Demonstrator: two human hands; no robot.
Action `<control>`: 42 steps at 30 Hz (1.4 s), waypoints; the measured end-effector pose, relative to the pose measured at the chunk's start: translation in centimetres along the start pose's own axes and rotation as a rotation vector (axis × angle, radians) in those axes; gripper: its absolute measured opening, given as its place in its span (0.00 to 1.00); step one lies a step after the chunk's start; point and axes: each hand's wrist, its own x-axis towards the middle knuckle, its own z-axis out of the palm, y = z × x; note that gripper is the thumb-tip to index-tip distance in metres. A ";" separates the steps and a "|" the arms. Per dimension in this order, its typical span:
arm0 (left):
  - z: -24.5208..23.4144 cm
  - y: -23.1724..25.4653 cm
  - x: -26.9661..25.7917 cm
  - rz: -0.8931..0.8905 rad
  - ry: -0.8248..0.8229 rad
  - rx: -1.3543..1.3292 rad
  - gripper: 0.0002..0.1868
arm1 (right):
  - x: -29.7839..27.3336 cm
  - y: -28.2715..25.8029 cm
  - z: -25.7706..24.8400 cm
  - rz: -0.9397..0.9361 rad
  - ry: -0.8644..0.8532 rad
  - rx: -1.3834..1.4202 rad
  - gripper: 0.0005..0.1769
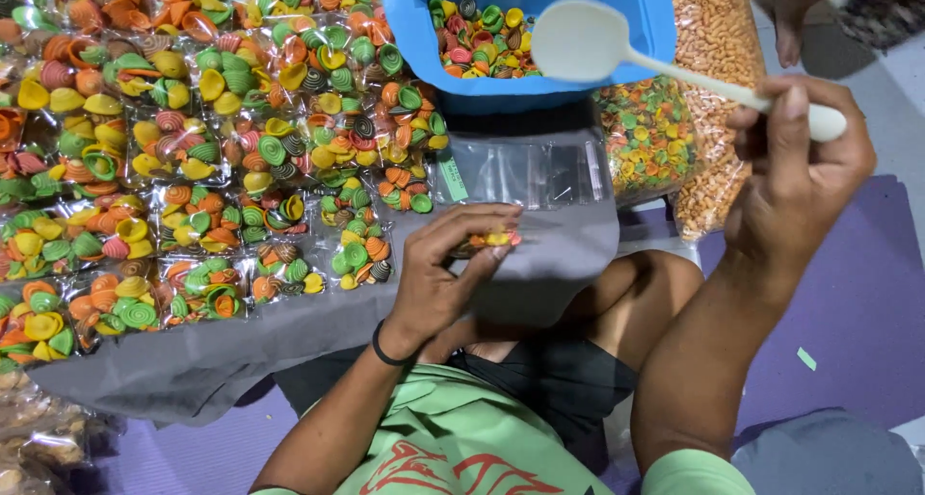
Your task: Manually filling small plastic bags with colorful snacks using a spoon and hands.
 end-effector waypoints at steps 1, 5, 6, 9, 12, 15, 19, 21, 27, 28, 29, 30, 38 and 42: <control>0.2 -0.3 -0.1 -0.001 -0.002 -0.002 0.11 | 0.4 0.3 0.4 0.001 0.001 -0.002 0.09; 0.4 -1.0 0.1 -0.101 0.095 -0.121 0.11 | 2.9 1.5 3.7 -0.140 0.021 -0.054 0.05; 0.6 -1.0 0.1 -0.108 0.131 -0.159 0.09 | 3.5 1.7 4.5 -0.252 -0.019 -0.132 0.06; 0.3 -0.9 -0.1 -0.018 0.094 -0.094 0.07 | 5.4 3.8 6.8 -0.333 -0.064 -0.299 0.04; 0.7 -2.7 -0.7 -0.170 0.197 -0.321 0.07 | 6.0 4.2 8.5 -0.407 -0.127 -0.326 0.04; 0.5 -1.8 0.1 -0.228 0.265 -0.052 0.24 | 5.4 3.2 9.4 -0.262 -0.160 -0.137 0.05; 0.0 -1.0 0.4 -0.204 0.242 -0.008 0.23 | 5.2 3.7 9.1 -0.162 -0.113 -0.002 0.04; -0.3 -0.8 0.5 -0.239 0.106 -0.278 0.28 | 5.2 3.9 8.7 -0.101 -0.046 0.045 0.06; -0.4 -0.4 0.4 -0.183 0.150 -0.293 0.08 | 4.8 3.9 7.4 0.056 0.030 0.055 0.07; -0.4 -0.4 0.4 -0.183 0.150 -0.293 0.08 | 4.8 4.2 7.1 0.057 0.030 0.055 0.07; -0.4 -0.4 0.4 -0.184 0.155 -0.333 0.05 | 4.9 4.5 6.9 0.075 0.042 0.090 0.07; -0.4 -0.4 0.3 -0.184 0.161 -0.373 0.03 | 5.0 4.8 6.7 0.091 0.053 0.126 0.07; -0.7 -0.6 0.4 -0.203 0.218 -0.278 0.10 | 4.5 3.9 6.1 0.205 0.106 0.176 0.07; -0.9 -0.2 0.7 -0.230 0.219 -0.235 0.19 | 4.3 3.7 5.6 0.208 0.109 0.171 0.08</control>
